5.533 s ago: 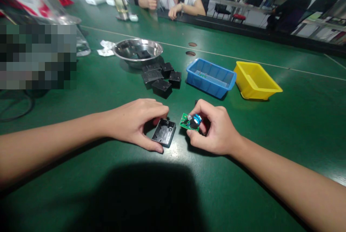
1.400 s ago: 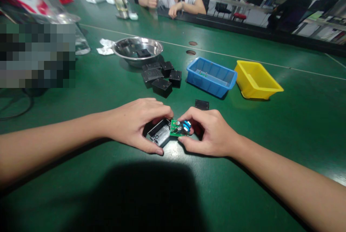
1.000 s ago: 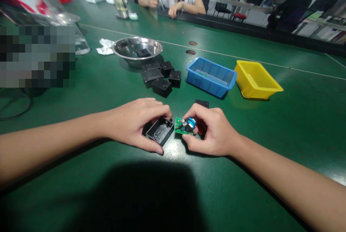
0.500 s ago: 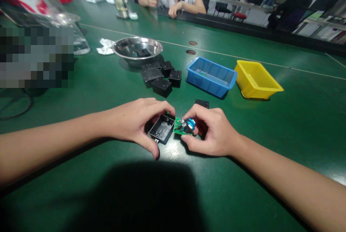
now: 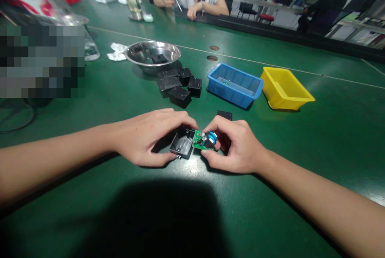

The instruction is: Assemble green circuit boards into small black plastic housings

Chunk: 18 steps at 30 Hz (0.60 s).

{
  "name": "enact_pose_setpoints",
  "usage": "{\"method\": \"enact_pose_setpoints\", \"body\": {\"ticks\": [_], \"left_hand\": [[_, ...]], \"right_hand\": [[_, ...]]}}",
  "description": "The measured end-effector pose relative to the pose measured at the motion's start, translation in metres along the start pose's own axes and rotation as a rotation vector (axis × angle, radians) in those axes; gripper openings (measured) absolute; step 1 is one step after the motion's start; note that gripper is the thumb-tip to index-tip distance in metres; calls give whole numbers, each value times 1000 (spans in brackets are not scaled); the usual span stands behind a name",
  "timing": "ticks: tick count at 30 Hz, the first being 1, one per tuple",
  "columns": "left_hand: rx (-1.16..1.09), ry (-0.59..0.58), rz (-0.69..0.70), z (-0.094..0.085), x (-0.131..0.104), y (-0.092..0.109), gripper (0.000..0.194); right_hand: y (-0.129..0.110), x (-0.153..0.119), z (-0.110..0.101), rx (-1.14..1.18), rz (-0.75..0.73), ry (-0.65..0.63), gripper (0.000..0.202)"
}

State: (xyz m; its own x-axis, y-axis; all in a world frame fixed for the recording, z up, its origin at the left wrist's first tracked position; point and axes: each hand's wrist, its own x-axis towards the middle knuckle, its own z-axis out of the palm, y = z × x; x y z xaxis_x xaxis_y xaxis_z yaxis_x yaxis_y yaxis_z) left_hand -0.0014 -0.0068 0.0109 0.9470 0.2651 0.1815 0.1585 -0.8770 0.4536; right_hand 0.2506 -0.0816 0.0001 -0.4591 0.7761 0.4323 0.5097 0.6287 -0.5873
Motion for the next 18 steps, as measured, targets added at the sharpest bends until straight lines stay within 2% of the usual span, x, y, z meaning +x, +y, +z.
{"method": "enact_pose_setpoints", "body": {"ticks": [4, 9, 18], "left_hand": [[18, 12, -27, 1, 1, -2, 55], [51, 4, 9, 2, 1, 1, 57], [46, 25, -19, 4, 3, -2, 43]], "right_hand": [[0, 0, 0, 6, 7, 1, 20], [1, 0, 0, -10, 5, 3, 19], [1, -1, 0, -12, 13, 0, 20]]}}
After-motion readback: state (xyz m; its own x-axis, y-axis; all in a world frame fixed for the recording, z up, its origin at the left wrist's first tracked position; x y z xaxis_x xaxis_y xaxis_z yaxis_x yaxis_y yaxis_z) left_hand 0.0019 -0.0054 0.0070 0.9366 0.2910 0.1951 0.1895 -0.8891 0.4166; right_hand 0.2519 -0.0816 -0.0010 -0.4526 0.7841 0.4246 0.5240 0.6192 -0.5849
